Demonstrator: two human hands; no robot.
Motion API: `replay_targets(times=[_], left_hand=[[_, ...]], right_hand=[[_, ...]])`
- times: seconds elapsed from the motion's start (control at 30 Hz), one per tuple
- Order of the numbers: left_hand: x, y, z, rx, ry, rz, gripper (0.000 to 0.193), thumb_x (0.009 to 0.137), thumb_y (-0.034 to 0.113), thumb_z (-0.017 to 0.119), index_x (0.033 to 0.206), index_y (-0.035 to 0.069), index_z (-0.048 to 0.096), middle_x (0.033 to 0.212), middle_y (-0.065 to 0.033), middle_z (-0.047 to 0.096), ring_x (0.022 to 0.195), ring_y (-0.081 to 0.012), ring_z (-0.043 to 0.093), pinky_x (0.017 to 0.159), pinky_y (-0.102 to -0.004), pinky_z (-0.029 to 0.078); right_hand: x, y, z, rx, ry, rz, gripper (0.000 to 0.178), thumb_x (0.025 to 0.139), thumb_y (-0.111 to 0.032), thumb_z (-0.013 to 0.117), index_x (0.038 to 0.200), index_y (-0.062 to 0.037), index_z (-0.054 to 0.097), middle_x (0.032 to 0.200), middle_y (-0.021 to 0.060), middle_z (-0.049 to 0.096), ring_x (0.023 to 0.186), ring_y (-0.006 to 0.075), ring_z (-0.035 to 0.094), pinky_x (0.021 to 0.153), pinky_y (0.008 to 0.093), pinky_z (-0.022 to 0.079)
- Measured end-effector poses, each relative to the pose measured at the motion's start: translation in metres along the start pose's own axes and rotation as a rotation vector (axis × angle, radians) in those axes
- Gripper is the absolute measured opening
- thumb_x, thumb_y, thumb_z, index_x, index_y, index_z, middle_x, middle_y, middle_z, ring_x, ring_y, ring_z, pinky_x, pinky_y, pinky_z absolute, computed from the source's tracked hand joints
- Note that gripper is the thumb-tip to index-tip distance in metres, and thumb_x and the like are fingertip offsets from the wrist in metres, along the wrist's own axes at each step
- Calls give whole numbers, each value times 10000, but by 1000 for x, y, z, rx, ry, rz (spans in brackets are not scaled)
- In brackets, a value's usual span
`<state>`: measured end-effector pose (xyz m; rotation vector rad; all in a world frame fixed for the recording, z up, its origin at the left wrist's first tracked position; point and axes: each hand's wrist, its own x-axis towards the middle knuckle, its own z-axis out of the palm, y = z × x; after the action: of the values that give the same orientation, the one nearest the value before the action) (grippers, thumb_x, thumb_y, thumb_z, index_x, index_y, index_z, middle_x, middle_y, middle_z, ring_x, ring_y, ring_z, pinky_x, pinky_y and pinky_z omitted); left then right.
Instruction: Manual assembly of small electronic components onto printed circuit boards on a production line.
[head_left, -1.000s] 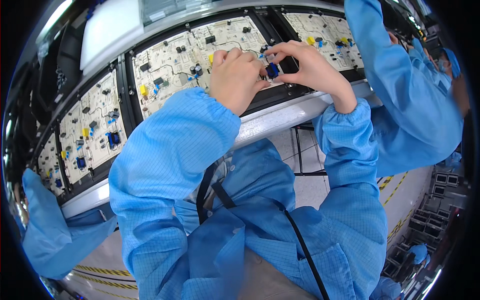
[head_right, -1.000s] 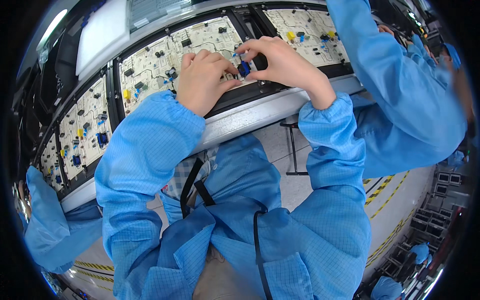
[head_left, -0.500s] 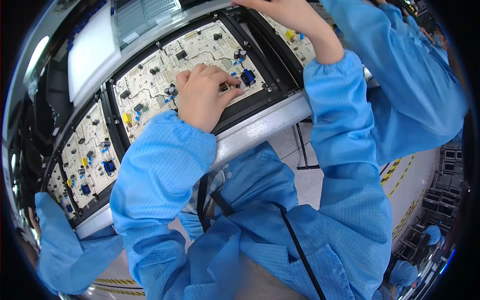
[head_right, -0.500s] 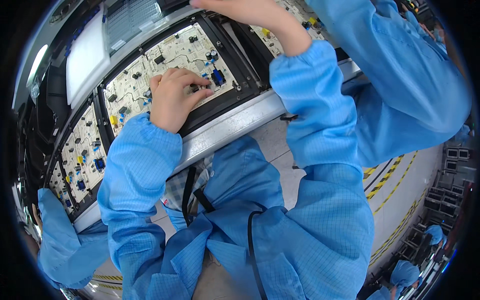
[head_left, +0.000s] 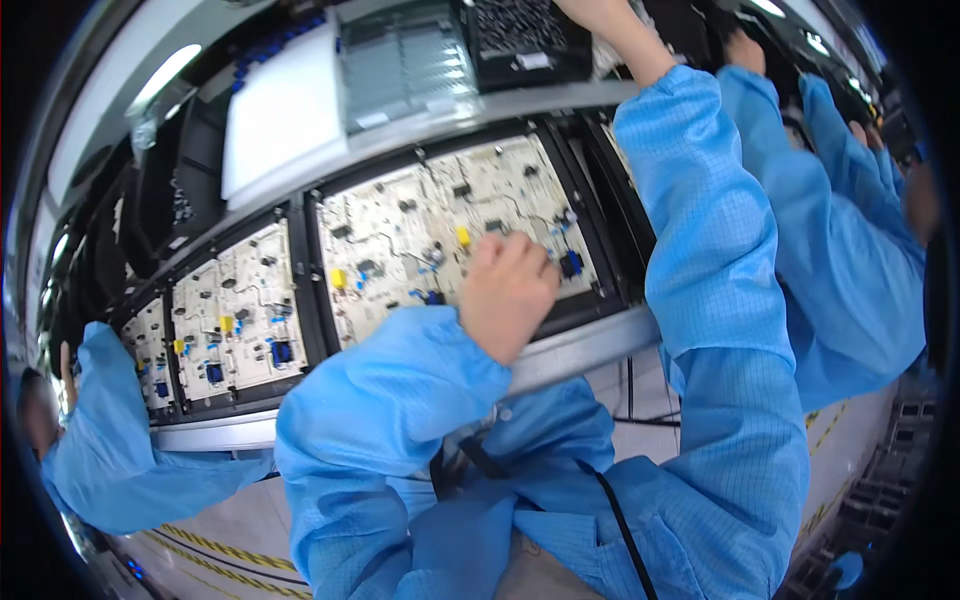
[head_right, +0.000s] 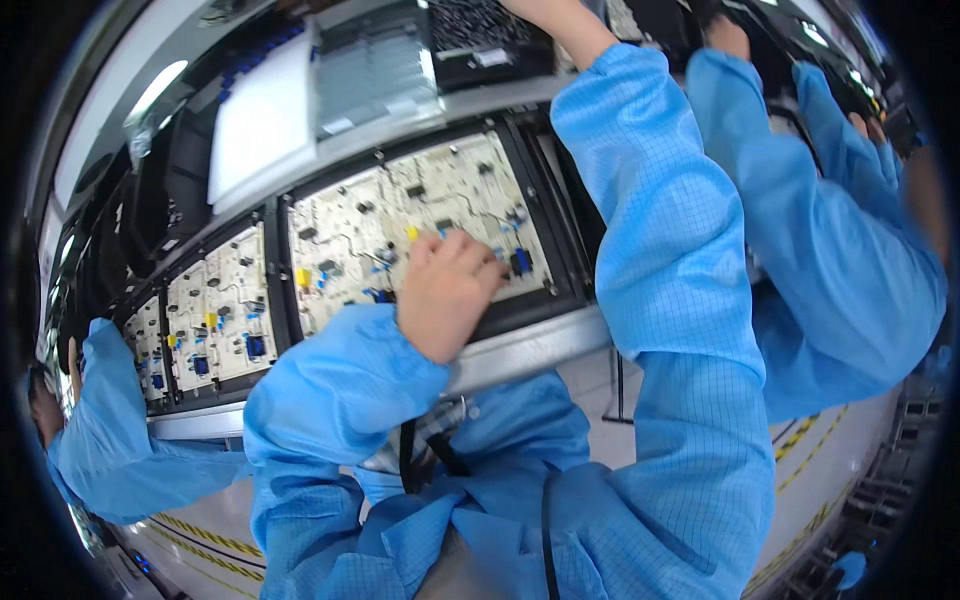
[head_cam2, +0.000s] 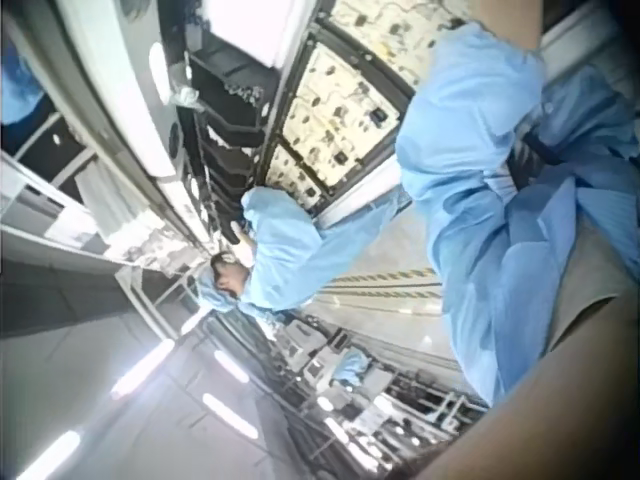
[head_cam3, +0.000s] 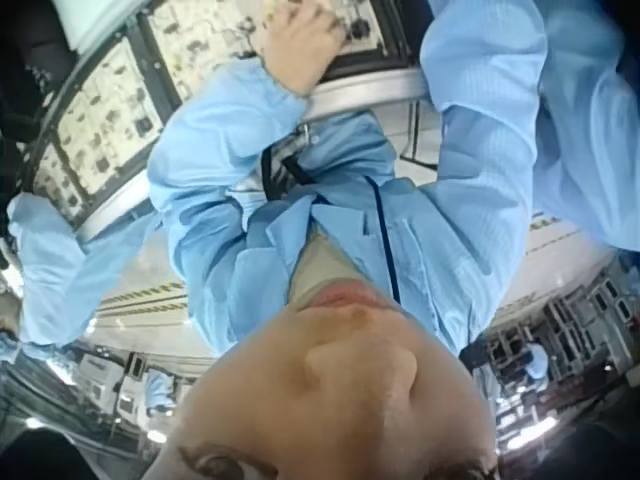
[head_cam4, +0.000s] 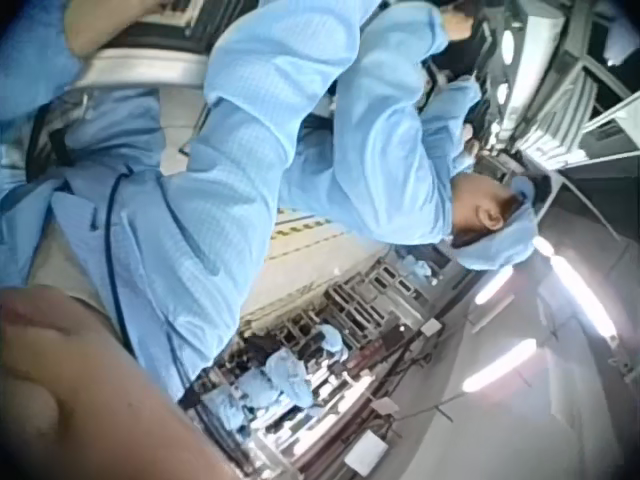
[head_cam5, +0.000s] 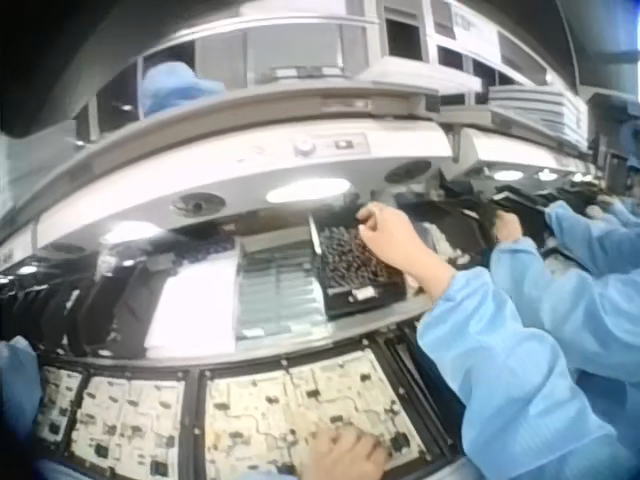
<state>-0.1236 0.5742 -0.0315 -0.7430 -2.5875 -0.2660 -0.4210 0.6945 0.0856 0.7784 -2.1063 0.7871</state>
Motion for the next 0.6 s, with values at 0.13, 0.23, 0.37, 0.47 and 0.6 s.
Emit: replay_targets(times=[0.13, 0.23, 0.37, 0.47, 0.6], left_hand=[[5, 1, 4, -49, 15, -31, 157, 693, 212, 659, 820, 123, 638, 827, 14, 582, 903, -162, 512, 836, -354, 349], [3, -2, 3, -61, 58, -49, 152, 679, 237, 674, 752, 127, 600, 779, 10, 577, 868, -167, 515, 820, -338, 353], [-1, -6, -1, -114, 46, -57, 180, 655, 234, 691, 751, 122, 589, 763, 1, 577, 866, -174, 516, 812, -335, 353], [-3, -9, -26, -150, 56, -25, 187, 683, 255, 673, 779, 113, 599, 797, -18, 582, 854, -178, 521, 810, -329, 355], [-25, -53, -74, -131, 62, -74, 199, 727, 269, 662, 817, 98, 616, 876, -52, 599, 859, -204, 546, 797, -346, 379]], right_hand=[[18, 53, 44, -106, -339, 182, 151, 739, -131, 610, 849, -53, 680, 826, 130, 667, 780, 235, 655, 686, 334, 512], [3, 46, 84, -217, -452, 49, 159, 702, -128, 615, 806, -28, 683, 816, 175, 654, 792, 326, 638, 731, 387, 508], [-14, 45, 123, -282, -355, 140, 233, 701, -128, 694, 813, 25, 560, 872, 245, 604, 878, 409, 586, 760, 464, 472], [-14, 73, 125, -261, -287, 65, 268, 671, -116, 736, 817, 9, 550, 833, 229, 595, 846, 401, 588, 721, 463, 474], [-18, 103, 120, -327, -349, 193, 179, 663, -82, 690, 811, 6, 644, 876, 213, 623, 860, 362, 610, 754, 419, 491]])
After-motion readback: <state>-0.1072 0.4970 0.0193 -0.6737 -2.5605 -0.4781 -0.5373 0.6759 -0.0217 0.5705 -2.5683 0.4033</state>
